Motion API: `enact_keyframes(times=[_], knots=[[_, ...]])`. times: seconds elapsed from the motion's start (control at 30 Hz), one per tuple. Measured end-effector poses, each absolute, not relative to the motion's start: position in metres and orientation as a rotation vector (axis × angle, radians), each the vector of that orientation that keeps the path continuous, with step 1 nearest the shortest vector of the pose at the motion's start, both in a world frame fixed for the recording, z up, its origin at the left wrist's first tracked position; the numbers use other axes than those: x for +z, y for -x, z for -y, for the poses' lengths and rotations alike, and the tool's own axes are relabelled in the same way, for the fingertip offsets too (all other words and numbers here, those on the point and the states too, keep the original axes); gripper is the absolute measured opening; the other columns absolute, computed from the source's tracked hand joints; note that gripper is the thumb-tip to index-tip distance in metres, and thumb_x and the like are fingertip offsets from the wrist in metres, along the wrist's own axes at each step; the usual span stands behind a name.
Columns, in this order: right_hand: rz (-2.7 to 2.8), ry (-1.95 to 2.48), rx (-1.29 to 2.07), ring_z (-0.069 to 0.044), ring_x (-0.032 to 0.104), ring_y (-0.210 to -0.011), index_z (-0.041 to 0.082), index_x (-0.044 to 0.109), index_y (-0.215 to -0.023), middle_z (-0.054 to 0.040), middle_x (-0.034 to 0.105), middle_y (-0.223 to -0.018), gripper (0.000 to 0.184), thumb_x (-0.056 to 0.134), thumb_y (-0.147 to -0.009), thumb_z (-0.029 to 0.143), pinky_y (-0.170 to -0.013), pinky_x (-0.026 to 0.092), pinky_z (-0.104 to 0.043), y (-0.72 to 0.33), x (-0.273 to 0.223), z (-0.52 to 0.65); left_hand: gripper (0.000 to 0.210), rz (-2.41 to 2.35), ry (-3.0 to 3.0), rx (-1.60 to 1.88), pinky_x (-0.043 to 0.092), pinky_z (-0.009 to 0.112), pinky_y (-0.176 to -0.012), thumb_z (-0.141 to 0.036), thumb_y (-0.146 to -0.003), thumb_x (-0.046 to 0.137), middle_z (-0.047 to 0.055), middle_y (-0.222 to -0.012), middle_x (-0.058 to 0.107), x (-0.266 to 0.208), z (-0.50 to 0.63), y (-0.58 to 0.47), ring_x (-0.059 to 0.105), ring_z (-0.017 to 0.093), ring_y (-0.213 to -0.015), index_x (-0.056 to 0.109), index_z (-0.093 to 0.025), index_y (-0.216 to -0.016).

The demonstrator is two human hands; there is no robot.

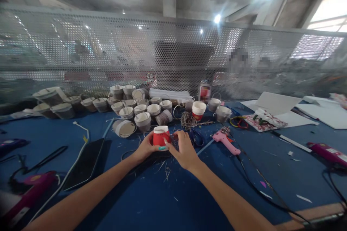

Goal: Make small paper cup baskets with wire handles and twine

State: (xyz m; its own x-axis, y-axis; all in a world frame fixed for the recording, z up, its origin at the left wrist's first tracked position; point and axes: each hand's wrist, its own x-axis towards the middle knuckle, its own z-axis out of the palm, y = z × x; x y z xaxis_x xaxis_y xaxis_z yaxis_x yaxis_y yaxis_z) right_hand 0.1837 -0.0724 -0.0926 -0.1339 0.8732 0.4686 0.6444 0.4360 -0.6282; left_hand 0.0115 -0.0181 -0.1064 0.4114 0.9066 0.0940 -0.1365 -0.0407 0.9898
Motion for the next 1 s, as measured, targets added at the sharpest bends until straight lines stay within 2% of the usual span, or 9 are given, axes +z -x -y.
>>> enact_keyframes(times=[0.17, 0.33, 0.43, 0.53, 0.63, 0.77, 0.9, 1.0], knots=[[1.751, 1.274, 0.524, -0.018, 0.050, -0.083, 0.018, 0.043, -0.098, -0.0065, 0.051, -0.089, 0.023, 0.041, -0.084, 0.037, -0.076, 0.041, -0.035, -0.179, -0.102, 0.069, 0.063, -0.771, -1.359, 1.030, 0.046, 0.034, -0.080, -0.029, -0.045, 0.079, 0.006, -0.095, 0.063, -0.111, 0.015, -0.011, 0.059, 0.020, -0.084, 0.054, -0.014, -0.100], [1.599, 1.320, 0.612, -0.016, 0.048, -0.070, 0.019, 0.046, -0.078, -0.0016, 0.051, -0.072, 0.019, 0.045, -0.081, 0.038, -0.065, 0.038, -0.030, -0.181, -0.099, 0.066, 0.065, -0.715, -1.364, 1.032, 0.044, 0.036, -0.086, -0.025, -0.046, 0.079, 0.007, -0.101, 0.062, -0.111, 0.015, -0.012, 0.058, 0.021, -0.090, 0.051, -0.014, -0.103], [1.653, 1.281, 0.666, -0.015, 0.045, -0.068, 0.020, 0.045, -0.062, 0.0003, 0.046, -0.064, 0.028, 0.040, -0.084, 0.036, -0.068, 0.035, -0.030, -0.183, -0.094, 0.065, 0.066, -0.708, -1.349, 1.022, 0.043, 0.037, -0.088, -0.024, -0.047, 0.079, 0.008, -0.103, 0.062, -0.112, 0.015, -0.012, 0.058, 0.021, -0.093, 0.051, -0.014, -0.105], [1.648, 1.116, 0.753, -0.015, 0.045, -0.072, 0.019, 0.043, -0.054, -0.0005, 0.048, -0.066, 0.035, 0.037, -0.086, 0.033, -0.076, 0.031, -0.031, -0.188, -0.090, 0.064, 0.066, -0.707, -1.319, 1.008, 0.042, 0.038, -0.090, -0.025, -0.048, 0.079, 0.009, -0.106, 0.061, -0.112, 0.014, -0.012, 0.057, 0.021, -0.095, 0.050, -0.014, -0.106], [1.506, 0.890, 0.983, -0.016, 0.047, -0.072, 0.019, 0.042, -0.052, -0.0027, 0.052, -0.069, 0.032, 0.041, -0.082, 0.030, -0.071, 0.032, -0.031, -0.193, -0.087, 0.063, 0.068, -0.726, -1.299, 0.992, 0.042, 0.039, -0.090, -0.025, -0.046, 0.079, 0.009, -0.107, 0.061, -0.111, 0.014, -0.012, 0.057, 0.022, -0.096, 0.050, -0.014, -0.106], [1.257, 0.658, 1.372, -0.013, 0.039, -0.050, 0.020, 0.041, -0.054, 0.0005, 0.044, -0.051, 0.031, 0.041, -0.081, 0.034, -0.056, 0.031, -0.029, -0.197, -0.079, 0.063, 0.067, -0.742, -1.280, 0.960, 0.041, 0.040, -0.090, -0.025, -0.046, 0.079, 0.009, -0.107, 0.061, -0.108, 0.016, -0.012, 0.057, 0.023, -0.097, 0.051, -0.015, -0.106], [1.130, 0.558, 1.453, -0.011, 0.034, -0.044, 0.019, 0.046, -0.052, 0.0032, 0.037, -0.043, 0.036, 0.043, -0.083, 0.035, -0.054, 0.033, -0.029, -0.200, -0.075, 0.062, 0.067, -0.715, -1.262, 0.924, 0.040, 0.041, -0.091, -0.025, -0.046, 0.080, 0.009, -0.107, 0.061, -0.105, 0.018, -0.012, 0.057, 0.023, -0.096, 0.051, -0.015, -0.106], [1.041, 0.514, 1.503, -0.009, 0.031, -0.042, 0.017, 0.052, -0.058, 0.0042, 0.038, -0.042, 0.030, 0.045, -0.084, 0.031, -0.050, 0.031, -0.026, -0.203, -0.075, 0.060, 0.068, -0.686, -1.275, 0.893, 0.039, 0.041, -0.091, -0.026, -0.045, 0.080, 0.010, -0.105, 0.061, -0.102, 0.020, -0.013, 0.057, 0.023, -0.096, 0.051, -0.014, -0.105]])
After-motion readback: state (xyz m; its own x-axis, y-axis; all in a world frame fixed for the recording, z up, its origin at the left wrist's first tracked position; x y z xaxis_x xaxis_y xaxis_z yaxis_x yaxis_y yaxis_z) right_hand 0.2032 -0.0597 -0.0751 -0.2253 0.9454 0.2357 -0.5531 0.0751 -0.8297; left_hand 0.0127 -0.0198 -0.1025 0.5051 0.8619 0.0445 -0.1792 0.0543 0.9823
